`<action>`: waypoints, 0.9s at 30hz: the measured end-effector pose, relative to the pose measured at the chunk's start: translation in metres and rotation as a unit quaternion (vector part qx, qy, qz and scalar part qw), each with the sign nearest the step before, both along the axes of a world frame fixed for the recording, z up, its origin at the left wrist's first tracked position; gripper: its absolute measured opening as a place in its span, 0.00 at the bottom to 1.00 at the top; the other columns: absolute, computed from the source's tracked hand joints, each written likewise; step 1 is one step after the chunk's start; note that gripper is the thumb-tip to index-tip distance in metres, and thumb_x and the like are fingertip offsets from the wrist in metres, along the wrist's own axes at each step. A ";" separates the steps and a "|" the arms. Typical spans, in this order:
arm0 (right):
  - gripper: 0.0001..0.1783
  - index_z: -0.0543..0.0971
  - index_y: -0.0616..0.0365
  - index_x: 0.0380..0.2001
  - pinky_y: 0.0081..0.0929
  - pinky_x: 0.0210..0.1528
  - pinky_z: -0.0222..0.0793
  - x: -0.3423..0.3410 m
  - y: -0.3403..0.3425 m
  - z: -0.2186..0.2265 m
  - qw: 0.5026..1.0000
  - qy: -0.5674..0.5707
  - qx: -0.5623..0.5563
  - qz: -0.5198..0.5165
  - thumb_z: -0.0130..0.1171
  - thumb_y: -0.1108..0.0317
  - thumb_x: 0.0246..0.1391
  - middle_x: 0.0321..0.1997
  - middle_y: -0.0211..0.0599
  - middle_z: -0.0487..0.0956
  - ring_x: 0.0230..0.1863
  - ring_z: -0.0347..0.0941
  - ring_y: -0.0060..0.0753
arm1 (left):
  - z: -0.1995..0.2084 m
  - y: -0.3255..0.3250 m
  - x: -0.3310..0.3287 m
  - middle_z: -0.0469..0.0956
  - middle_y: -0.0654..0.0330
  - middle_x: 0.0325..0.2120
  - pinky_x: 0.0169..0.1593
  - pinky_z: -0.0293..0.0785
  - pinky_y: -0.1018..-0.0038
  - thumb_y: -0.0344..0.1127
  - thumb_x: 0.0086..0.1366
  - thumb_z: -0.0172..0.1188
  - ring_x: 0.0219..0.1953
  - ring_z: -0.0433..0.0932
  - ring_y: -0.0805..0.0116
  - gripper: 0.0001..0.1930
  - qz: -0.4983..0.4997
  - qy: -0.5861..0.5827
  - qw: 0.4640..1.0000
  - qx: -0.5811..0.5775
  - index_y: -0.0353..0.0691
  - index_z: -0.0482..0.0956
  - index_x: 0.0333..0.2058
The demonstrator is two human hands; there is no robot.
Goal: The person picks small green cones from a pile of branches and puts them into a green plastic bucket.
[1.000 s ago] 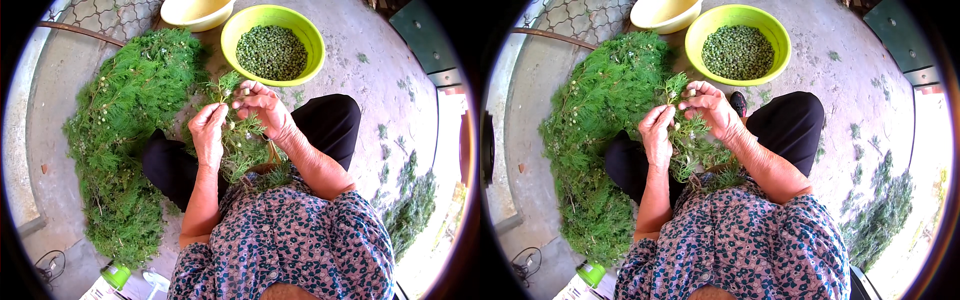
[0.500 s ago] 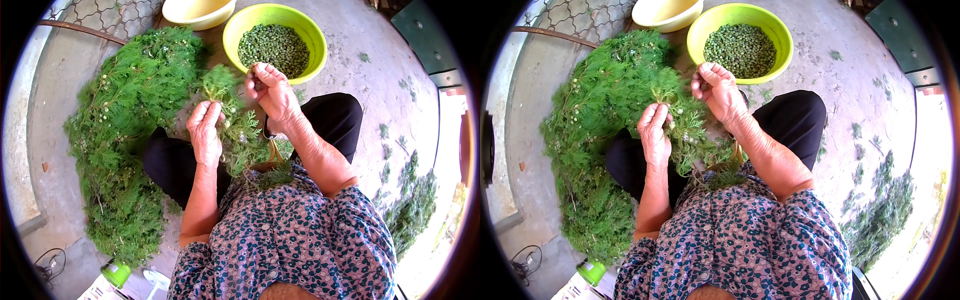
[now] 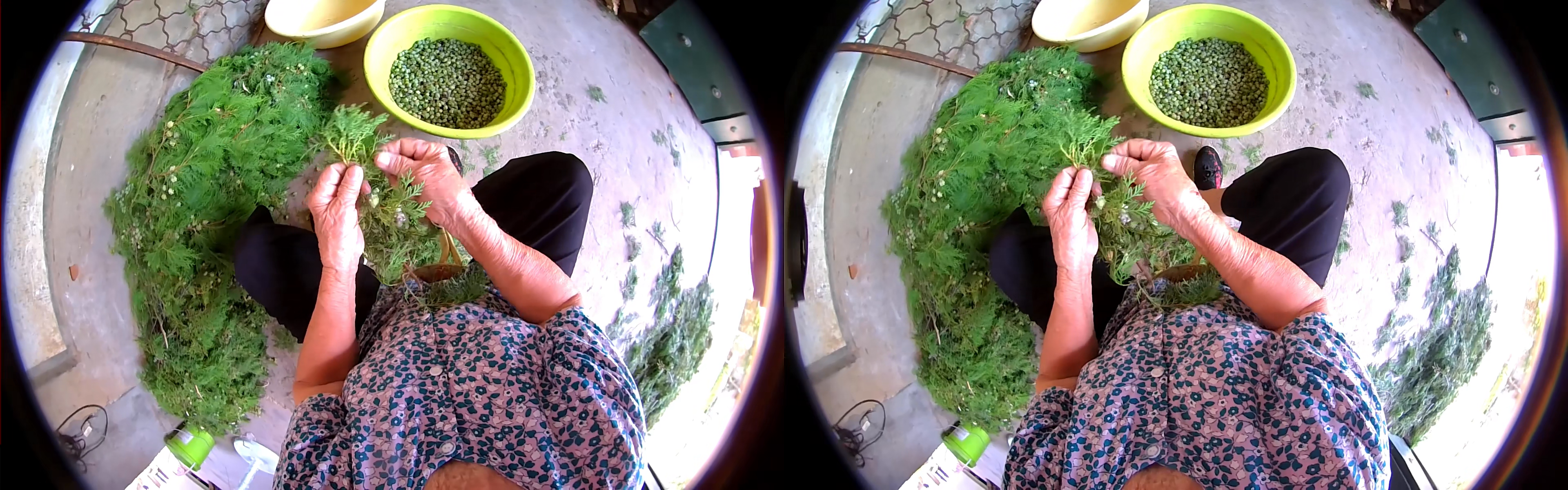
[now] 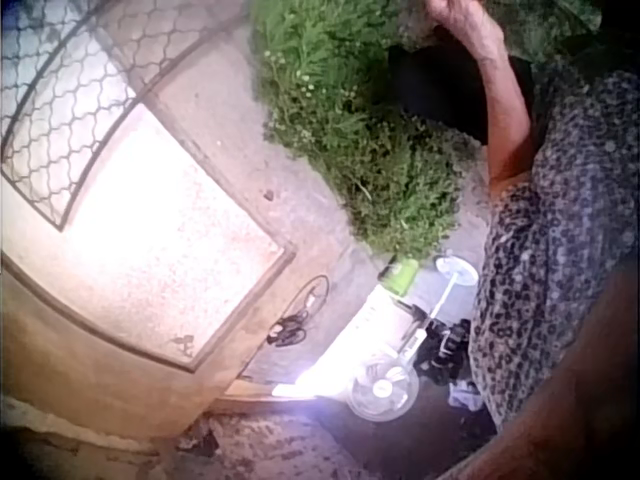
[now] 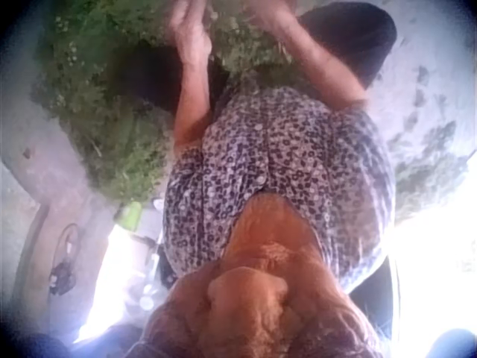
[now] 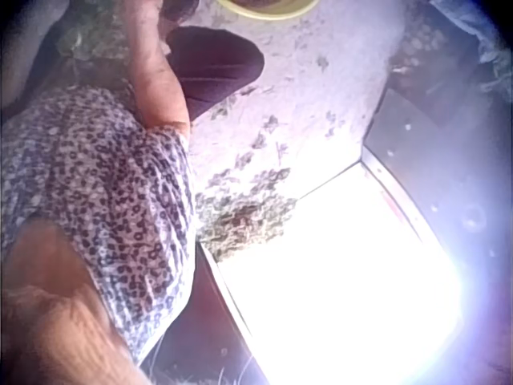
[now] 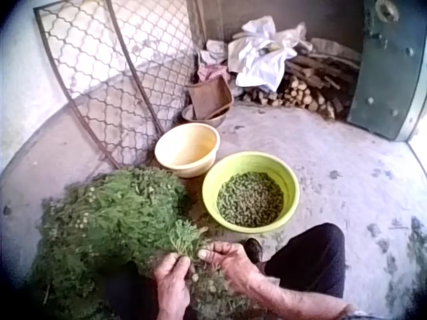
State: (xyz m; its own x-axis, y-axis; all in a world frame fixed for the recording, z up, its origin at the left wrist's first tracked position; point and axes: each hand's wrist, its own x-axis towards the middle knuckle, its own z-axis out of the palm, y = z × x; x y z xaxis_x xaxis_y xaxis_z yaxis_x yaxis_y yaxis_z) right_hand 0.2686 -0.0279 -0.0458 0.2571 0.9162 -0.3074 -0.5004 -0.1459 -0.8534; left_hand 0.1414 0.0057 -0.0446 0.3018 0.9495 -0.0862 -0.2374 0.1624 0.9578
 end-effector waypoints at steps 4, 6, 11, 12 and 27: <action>0.06 0.75 0.61 0.25 0.14 0.17 0.55 0.002 -0.004 0.003 0.998 0.048 0.012 -0.047 0.58 0.69 0.47 0.16 0.24 0.70 0.17 0.60 0.14 | 0.001 -0.005 0.010 0.67 0.69 0.18 0.27 0.58 0.85 0.29 0.58 0.55 0.21 0.63 0.82 0.04 -0.002 0.026 0.999 0.046 0.36 0.72 0.26; 0.06 0.75 0.61 0.26 0.14 0.17 0.55 -0.002 -0.006 0.010 0.992 0.113 -0.006 -0.053 0.58 0.70 0.48 0.15 0.24 0.70 0.16 0.61 0.14 | 0.003 -0.004 0.010 0.68 0.68 0.18 0.27 0.59 0.85 0.29 0.58 0.54 0.21 0.63 0.80 0.04 -0.001 -0.015 1.000 0.014 0.35 0.72 0.26; 0.06 0.72 0.60 0.27 0.14 0.17 0.51 0.016 0.004 0.000 0.970 0.166 0.037 -0.172 0.51 0.69 0.53 0.19 0.28 0.70 0.16 0.58 0.17 | 0.004 0.002 0.002 0.68 0.66 0.22 0.27 0.58 0.85 0.30 0.59 0.52 0.23 0.64 0.79 0.04 0.016 -0.115 0.985 -0.125 0.35 0.71 0.29; 0.06 0.71 0.60 0.23 0.19 0.18 0.57 0.026 0.006 0.000 0.958 0.212 0.073 -0.177 0.51 0.70 0.51 0.17 0.28 0.68 0.16 0.60 0.21 | 0.007 0.004 0.001 0.70 0.65 0.20 0.27 0.63 0.86 0.27 0.56 0.54 0.22 0.67 0.78 0.02 0.038 -0.135 0.978 -0.156 0.35 0.73 0.27; 0.09 0.74 0.62 0.35 0.11 0.14 0.50 0.046 0.003 0.003 0.988 0.144 0.050 0.001 0.54 0.69 0.51 0.21 0.28 0.71 0.15 0.61 0.14 | -0.009 0.017 -0.006 0.58 0.70 0.14 0.18 0.52 0.84 0.37 0.59 0.53 0.13 0.56 0.79 0.14 0.035 -0.217 0.953 -0.208 0.45 0.61 0.18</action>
State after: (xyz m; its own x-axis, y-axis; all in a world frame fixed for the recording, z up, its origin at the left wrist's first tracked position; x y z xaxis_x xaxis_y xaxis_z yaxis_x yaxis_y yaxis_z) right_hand 0.3144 -0.0249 -0.0426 0.1710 0.9460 -0.2754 -0.7246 -0.0686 -0.6857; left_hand 0.1351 0.0227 -0.0533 0.3322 0.8797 -0.3401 -0.6211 0.4754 0.6230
